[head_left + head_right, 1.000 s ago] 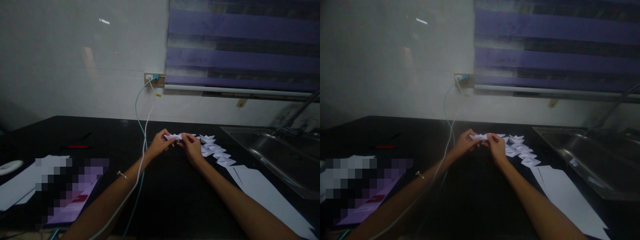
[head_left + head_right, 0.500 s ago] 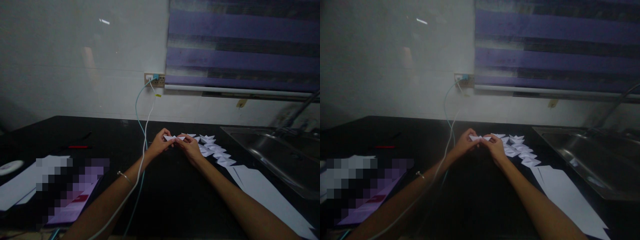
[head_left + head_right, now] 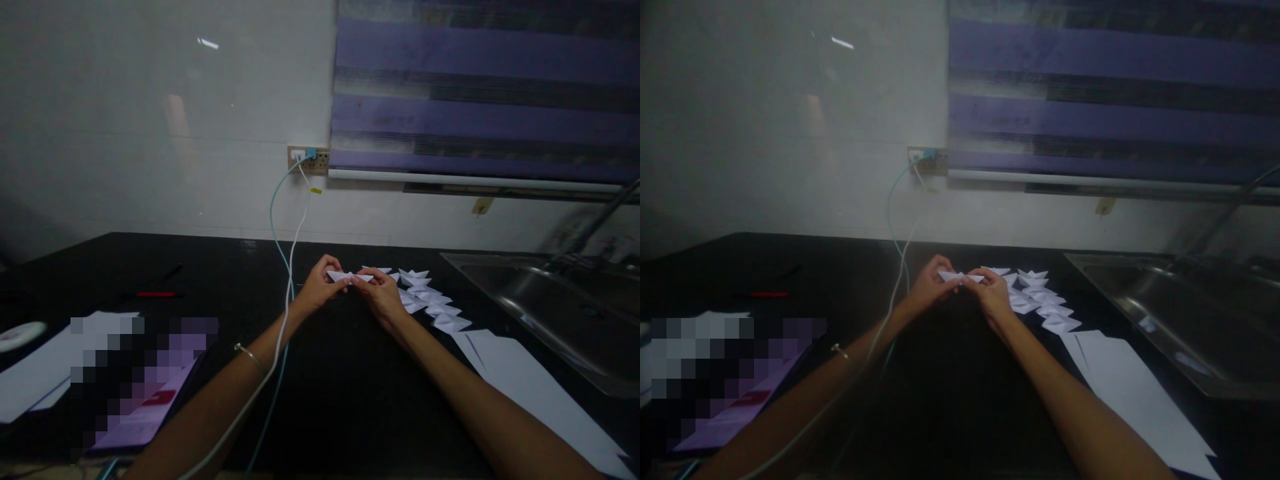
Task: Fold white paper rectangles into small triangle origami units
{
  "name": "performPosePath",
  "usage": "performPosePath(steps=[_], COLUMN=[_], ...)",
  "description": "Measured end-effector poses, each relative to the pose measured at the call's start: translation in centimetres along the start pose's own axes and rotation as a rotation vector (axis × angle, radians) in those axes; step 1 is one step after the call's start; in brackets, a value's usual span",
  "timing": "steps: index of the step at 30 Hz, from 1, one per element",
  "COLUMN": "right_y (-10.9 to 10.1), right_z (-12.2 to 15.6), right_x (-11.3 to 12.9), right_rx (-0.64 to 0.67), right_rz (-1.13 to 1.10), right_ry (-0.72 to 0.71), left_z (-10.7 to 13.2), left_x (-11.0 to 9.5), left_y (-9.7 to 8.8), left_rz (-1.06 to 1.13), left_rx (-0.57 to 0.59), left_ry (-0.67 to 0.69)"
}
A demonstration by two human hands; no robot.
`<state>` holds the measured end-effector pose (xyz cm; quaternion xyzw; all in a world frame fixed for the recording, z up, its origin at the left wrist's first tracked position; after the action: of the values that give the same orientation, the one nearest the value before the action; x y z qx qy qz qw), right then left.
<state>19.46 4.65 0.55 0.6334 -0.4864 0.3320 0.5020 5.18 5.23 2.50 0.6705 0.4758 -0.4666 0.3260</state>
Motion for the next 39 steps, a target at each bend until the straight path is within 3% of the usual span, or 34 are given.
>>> performPosePath(steps=[3,7,10,20,25,31,36,39], right_y=[-0.2,-0.2,0.1,0.7,-0.2,-0.4,-0.4,0.0], right_z=[-0.1,-0.1,0.0,0.4,0.0,0.0,-0.2,-0.1], right_x=[0.3,0.8,0.7,-0.3,0.1,0.6,1.2,1.1], right_rx=[-0.018,-0.008,0.009,0.121,0.067,0.073,0.104,0.162], right_rz=[0.026,0.008,-0.009,-0.042,0.084,0.221,0.386,0.381], right_ry=[-0.020,-0.029,-0.003,0.151,0.079,0.059,-0.034,-0.040], left_z=[0.0,0.4,0.8,0.8,0.5,0.0,-0.4,-0.5], left_x=[0.3,0.8,0.7,0.4,1.3,2.1,4.0,4.3], left_y=[0.2,1.4,2.1,1.4,1.5,0.7,0.4,0.2], left_rz=[0.024,-0.051,-0.100,-0.235,-0.093,-0.090,0.054,0.133], left_rx=[0.046,0.267,0.354,0.279,0.262,0.157,0.208,0.231], left_ry=[-0.059,-0.157,-0.121,-0.064,-0.192,-0.197,-0.359,-0.359])
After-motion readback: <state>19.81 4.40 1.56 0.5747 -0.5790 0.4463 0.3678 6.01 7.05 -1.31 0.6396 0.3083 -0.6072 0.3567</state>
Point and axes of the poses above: each hand's wrist, its own z-axis away from the middle knuckle, its own y-axis out of the palm, x = y × z, the point moved 6 cm from there along -z, towards the middle knuckle, and after that the axes turned 4 degrees about -y, right-handed, at the moved point
